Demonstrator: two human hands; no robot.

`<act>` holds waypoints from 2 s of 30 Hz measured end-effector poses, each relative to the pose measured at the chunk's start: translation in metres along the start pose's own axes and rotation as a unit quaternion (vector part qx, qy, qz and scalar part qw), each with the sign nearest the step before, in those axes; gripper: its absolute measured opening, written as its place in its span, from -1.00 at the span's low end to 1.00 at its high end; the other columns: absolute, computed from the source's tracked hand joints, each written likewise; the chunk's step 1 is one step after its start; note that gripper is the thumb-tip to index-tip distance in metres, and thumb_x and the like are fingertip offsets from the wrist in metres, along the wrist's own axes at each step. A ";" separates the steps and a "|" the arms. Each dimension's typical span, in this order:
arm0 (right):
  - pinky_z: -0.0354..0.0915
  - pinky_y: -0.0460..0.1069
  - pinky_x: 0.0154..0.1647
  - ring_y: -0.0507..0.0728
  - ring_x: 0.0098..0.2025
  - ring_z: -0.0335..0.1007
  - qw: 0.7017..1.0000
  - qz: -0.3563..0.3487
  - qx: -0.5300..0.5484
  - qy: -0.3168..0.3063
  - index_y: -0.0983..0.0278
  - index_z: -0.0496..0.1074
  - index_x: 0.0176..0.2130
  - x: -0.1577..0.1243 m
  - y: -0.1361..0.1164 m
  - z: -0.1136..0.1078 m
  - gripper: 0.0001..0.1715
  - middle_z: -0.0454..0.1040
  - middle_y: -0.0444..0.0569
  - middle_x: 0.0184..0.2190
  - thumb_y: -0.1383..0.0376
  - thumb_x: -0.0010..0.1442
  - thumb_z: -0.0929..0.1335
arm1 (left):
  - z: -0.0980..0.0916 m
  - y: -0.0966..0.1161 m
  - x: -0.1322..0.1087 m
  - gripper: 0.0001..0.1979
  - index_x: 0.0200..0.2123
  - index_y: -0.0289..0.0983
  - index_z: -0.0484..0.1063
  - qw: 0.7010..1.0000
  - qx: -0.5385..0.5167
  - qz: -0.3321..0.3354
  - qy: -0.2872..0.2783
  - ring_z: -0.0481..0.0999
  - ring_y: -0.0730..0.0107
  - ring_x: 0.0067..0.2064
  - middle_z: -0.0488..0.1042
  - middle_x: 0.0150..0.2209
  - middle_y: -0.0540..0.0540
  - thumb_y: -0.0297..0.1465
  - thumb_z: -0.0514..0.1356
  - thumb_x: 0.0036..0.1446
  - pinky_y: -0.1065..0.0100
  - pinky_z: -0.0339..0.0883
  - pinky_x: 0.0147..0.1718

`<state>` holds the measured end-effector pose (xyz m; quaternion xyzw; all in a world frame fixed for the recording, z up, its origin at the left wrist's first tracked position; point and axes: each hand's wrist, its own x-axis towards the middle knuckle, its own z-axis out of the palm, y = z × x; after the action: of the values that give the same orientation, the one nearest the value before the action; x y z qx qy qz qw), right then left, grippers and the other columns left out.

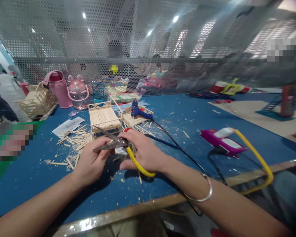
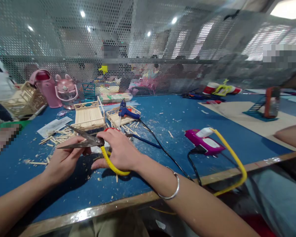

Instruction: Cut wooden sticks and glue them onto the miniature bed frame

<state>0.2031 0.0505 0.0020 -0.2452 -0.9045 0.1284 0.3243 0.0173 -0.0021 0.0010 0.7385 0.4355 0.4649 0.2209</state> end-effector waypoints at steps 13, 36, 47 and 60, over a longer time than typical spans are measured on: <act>0.25 0.08 -0.20 0.17 -0.24 0.25 0.999 -0.015 -0.032 -0.009 0.35 0.33 -0.09 -0.001 0.000 -0.001 -0.14 0.36 0.08 -0.27 -0.21 -0.17 0.38 | -0.006 0.001 0.002 -0.76 -0.51 -0.30 0.40 0.999 0.019 0.020 -0.046 0.41 0.51 -0.47 0.46 -0.53 0.03 -0.44 0.01 0.16 0.51 0.22 -0.45; 0.24 0.10 -0.13 0.18 -0.18 0.26 0.999 -0.033 0.020 -0.026 0.34 0.28 -0.04 -0.002 -0.001 -0.001 -0.07 0.35 0.08 -0.22 -0.25 -0.19 0.35 | -0.009 0.001 0.002 -0.77 -0.49 -0.30 0.39 0.997 -0.008 0.021 -0.072 0.42 0.52 -0.47 0.47 -0.53 0.03 -0.45 0.01 0.15 0.52 0.24 -0.45; 0.25 0.05 -0.28 0.15 -0.30 0.25 0.999 -0.025 -0.021 -0.023 0.37 0.35 -0.13 -0.002 0.000 -0.002 -0.13 0.35 0.04 -0.35 -0.25 -0.18 0.35 | -0.006 0.003 0.001 -0.75 -0.53 -0.30 0.37 0.997 0.025 0.026 -0.063 0.38 0.49 -0.51 0.43 -0.57 0.01 -0.45 0.00 0.14 0.49 0.22 -0.50; 0.24 -0.02 -0.38 0.11 -0.40 0.29 0.999 -0.022 -0.049 -0.002 0.39 0.39 -0.17 -0.004 0.000 -0.001 -0.16 0.42 0.02 -0.43 -0.24 -0.16 0.35 | -0.004 0.002 0.000 -0.69 -0.55 -0.30 0.36 0.998 0.026 0.018 -0.049 0.36 0.47 -0.51 0.42 -0.57 -0.01 -0.38 -0.02 0.19 0.47 0.20 -0.48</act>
<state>0.2060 0.0488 0.0006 -0.2405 -0.9157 0.0768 0.3128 0.0145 -0.0035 0.0045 0.7737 0.4229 0.4201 0.2145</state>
